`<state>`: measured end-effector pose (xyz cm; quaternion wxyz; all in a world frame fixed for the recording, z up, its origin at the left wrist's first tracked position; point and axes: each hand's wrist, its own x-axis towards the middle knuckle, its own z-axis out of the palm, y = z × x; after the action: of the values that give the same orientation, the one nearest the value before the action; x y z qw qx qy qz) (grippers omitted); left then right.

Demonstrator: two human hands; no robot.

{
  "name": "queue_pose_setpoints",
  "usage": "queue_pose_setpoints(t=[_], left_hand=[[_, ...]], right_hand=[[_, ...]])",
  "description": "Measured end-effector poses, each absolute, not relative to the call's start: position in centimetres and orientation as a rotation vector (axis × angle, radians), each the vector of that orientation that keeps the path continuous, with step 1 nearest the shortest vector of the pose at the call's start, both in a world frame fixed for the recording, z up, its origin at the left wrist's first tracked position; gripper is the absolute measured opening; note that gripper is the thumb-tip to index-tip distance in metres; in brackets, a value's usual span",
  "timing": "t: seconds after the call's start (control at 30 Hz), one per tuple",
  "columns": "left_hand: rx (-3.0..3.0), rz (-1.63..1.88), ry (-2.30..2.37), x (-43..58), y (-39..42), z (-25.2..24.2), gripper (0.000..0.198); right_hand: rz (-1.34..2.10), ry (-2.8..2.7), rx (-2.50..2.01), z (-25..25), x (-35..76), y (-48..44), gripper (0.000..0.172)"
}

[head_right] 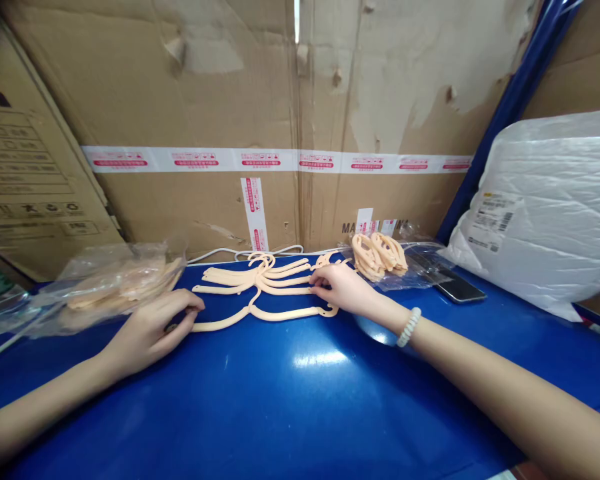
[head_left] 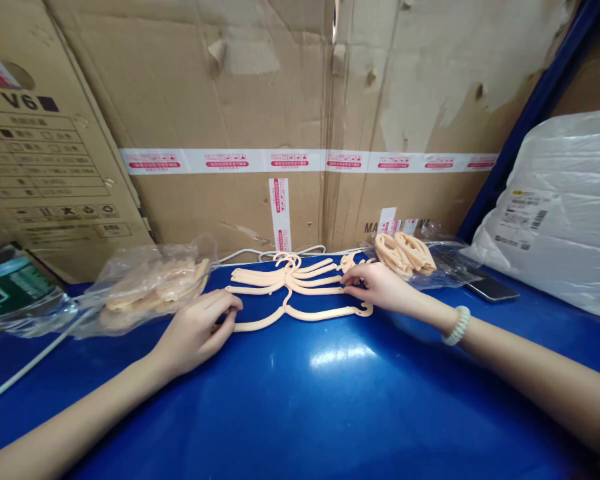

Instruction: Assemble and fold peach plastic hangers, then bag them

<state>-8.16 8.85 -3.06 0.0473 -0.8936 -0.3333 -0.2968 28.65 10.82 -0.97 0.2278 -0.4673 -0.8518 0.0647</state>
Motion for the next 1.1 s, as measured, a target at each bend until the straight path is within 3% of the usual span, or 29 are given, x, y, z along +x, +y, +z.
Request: queue_pose_setpoints(t=[0.3,0.87,1.1], left_hand=[[-2.660,-0.935,-0.980,-7.9,8.6,-2.6,0.015],[-2.599,-1.016,-0.983,-7.0,7.6,-0.9,0.013],[-2.505,-1.058,-1.113,-5.7,6.0,-0.1,0.035]], right_hand=[[0.097,-2.383,-1.280,-1.7,27.5,11.4,0.010],[0.369,-2.134,-1.221,-1.4,28.0,12.1,0.008],[0.523,-1.952,-1.159,1.2,29.6,9.8,0.024]])
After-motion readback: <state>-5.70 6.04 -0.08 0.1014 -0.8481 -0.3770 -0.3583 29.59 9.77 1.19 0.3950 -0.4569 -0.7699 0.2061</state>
